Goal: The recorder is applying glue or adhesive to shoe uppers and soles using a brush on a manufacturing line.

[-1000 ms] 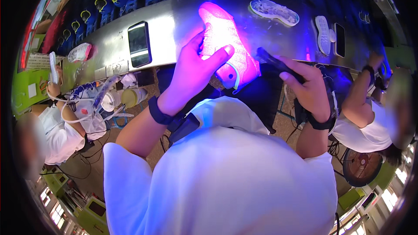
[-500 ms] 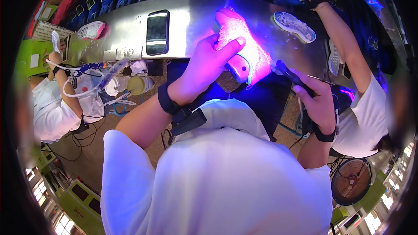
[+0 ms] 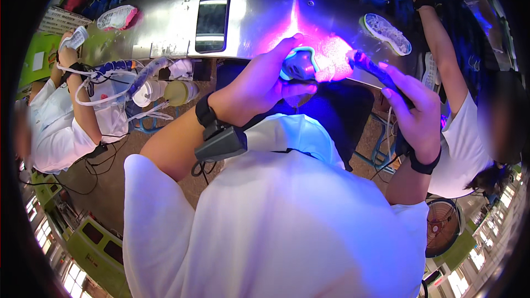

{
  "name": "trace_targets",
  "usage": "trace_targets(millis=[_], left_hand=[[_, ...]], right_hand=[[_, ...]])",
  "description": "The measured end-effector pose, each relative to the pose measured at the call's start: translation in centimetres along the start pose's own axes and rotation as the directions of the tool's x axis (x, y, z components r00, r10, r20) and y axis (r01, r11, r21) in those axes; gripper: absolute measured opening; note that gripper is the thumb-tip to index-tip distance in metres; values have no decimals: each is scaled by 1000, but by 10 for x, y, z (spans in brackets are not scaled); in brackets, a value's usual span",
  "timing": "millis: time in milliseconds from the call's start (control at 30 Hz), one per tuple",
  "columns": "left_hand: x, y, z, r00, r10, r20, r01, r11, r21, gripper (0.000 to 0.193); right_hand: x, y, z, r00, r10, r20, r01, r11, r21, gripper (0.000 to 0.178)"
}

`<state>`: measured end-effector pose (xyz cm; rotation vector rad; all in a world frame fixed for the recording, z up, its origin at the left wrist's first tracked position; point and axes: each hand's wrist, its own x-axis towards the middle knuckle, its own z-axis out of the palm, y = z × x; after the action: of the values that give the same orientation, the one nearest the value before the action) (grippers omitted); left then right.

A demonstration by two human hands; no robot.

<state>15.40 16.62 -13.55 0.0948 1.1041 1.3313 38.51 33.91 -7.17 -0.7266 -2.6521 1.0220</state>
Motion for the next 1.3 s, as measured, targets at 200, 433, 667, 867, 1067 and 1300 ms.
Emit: trace_targets(millis=[200, 433, 667, 867, 1067, 1300], left_hand=[[17, -7, -14, 940, -249, 236, 329, 846, -420, 39], [22, -18, -10, 737, -417, 531, 672, 367, -644, 70], [20, -23, 8, 633, -391, 668, 768, 212, -604, 61], [29, -13, 36, 943, -138, 304, 247, 900, -360, 56], [17, 16, 62, 941, 329, 80, -337, 930, 147, 49], [16, 9, 60, 903, 428, 46, -419, 847, 327, 53]], right_hand=[[12, 4, 2, 997, -66, -28, 67, 997, 33, 39], [4, 36, 17, 996, -70, -51, 79, 976, 201, 43], [-25, 55, 41, 987, -27, -161, 80, 941, 329, 43], [-40, 82, 40, 983, 143, -118, -94, 933, 348, 40], [-32, 52, -2, 972, 119, -200, -56, 955, 293, 39], [-40, 37, -7, 983, 16, -180, 29, 969, 244, 41]])
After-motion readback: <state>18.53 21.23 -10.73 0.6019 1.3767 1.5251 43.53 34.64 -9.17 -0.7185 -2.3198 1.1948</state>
